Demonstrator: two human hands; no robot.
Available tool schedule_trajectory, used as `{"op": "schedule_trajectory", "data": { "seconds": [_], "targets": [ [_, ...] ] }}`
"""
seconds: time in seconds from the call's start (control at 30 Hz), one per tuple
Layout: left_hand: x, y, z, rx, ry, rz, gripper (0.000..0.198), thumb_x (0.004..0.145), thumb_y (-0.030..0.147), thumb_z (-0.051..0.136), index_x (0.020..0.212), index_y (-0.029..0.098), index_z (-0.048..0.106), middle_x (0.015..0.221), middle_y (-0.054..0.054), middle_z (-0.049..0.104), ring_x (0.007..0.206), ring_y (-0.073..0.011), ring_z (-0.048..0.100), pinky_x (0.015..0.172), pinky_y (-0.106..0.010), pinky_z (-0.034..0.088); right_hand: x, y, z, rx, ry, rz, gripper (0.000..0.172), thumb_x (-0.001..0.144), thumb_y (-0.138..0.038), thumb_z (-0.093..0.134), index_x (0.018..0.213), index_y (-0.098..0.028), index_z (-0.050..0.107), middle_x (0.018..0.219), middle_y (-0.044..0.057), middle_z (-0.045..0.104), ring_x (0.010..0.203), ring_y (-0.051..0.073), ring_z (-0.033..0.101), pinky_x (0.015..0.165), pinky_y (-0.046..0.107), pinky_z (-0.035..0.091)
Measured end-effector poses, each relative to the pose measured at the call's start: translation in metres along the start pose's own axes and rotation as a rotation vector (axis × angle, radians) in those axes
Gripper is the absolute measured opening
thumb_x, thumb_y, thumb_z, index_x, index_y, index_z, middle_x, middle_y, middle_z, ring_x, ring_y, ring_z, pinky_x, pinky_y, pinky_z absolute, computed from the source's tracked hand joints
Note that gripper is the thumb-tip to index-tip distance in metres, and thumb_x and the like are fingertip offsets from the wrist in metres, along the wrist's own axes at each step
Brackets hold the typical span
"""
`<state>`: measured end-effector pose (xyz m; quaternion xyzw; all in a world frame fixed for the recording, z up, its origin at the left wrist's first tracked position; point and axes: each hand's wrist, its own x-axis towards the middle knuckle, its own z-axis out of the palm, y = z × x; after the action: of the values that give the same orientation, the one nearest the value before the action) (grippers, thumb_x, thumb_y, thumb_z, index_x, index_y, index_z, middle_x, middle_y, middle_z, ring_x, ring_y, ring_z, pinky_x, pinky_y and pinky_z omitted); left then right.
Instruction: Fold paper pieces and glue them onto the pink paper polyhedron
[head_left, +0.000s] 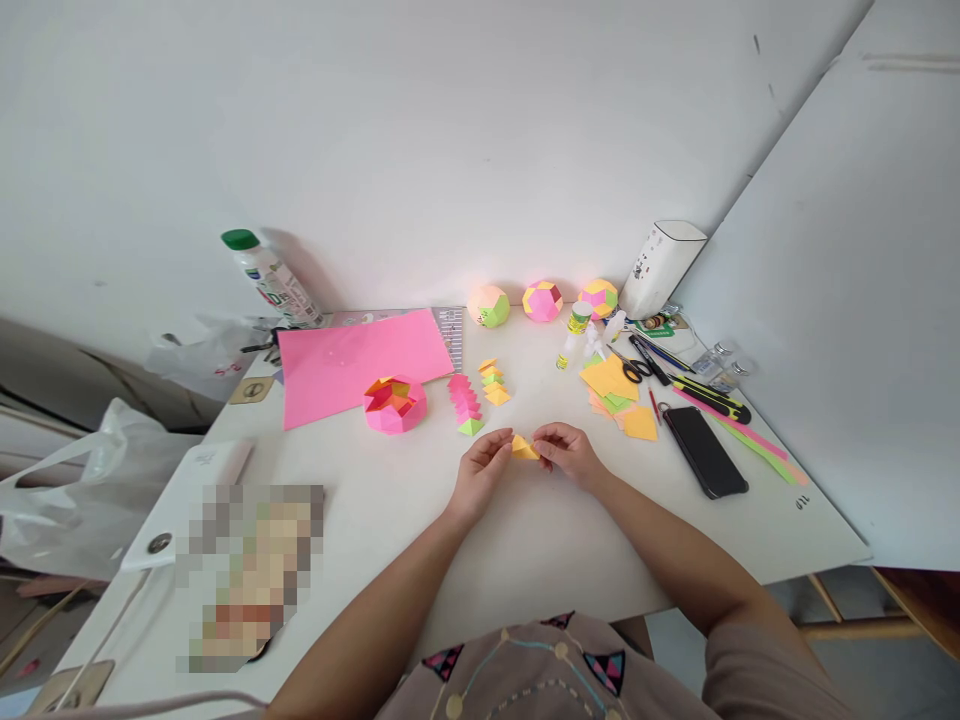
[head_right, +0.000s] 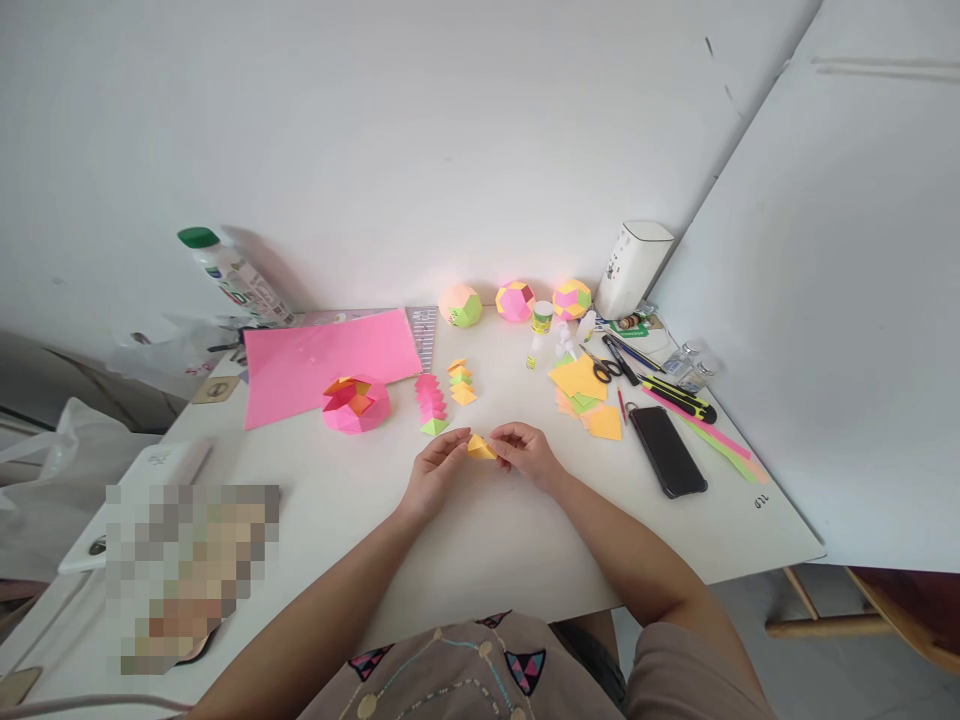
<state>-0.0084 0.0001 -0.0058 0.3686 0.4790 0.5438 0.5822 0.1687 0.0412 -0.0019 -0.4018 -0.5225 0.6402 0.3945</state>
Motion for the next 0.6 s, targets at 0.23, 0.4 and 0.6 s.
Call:
{"op": "schedule_trajectory", "data": {
  "seconds": [0.23, 0.4, 0.6],
  "targets": [
    [0.0008, -0.0009, 0.0016, -0.068, -0.059, 0.006, 0.042, 0.068, 0.041, 0.075, 0.102, 0.018, 0.065, 0.091, -0.006, 0.071, 0.083, -0.019, 0.066, 0.074, -0.034, 0.052, -0.0015, 0.0009, 0.0015, -0.027, -0.042, 0.007, 0.025, 0.07, -0.035, 0.075, 0.086, -0.018, 0.066, 0.071, -0.001, 0.065, 0.056, 0.01, 0.058, 0.05, 0.023, 0.047],
    [0.0002, -0.0019, 0.0009, -0.034, -0.138, -0.014, 0.042, 0.07, 0.04, 0.074, 0.105, 0.019, 0.063, 0.074, 0.0, 0.066, 0.07, -0.015, 0.063, 0.063, -0.028, 0.05, -0.0015, -0.0015, 0.0019, -0.04, -0.032, 0.017, 0.023, 0.07, -0.035, 0.074, 0.084, -0.018, 0.067, 0.067, -0.001, 0.062, 0.054, 0.01, 0.055, 0.05, 0.023, 0.047],
    [-0.0001, -0.0062, -0.002, 0.072, -0.212, -0.018, 0.04, 0.075, 0.039, 0.07, 0.109, 0.02, 0.06, 0.088, -0.004, 0.066, 0.078, -0.0156, 0.063, 0.069, -0.029, 0.051, -0.0012, -0.0013, 0.0013, -0.039, -0.055, -0.009, 0.019, 0.071, -0.035, 0.074, 0.079, -0.019, 0.069, 0.069, -0.001, 0.063, 0.053, 0.01, 0.054, 0.051, 0.025, 0.047]
  ]
}}
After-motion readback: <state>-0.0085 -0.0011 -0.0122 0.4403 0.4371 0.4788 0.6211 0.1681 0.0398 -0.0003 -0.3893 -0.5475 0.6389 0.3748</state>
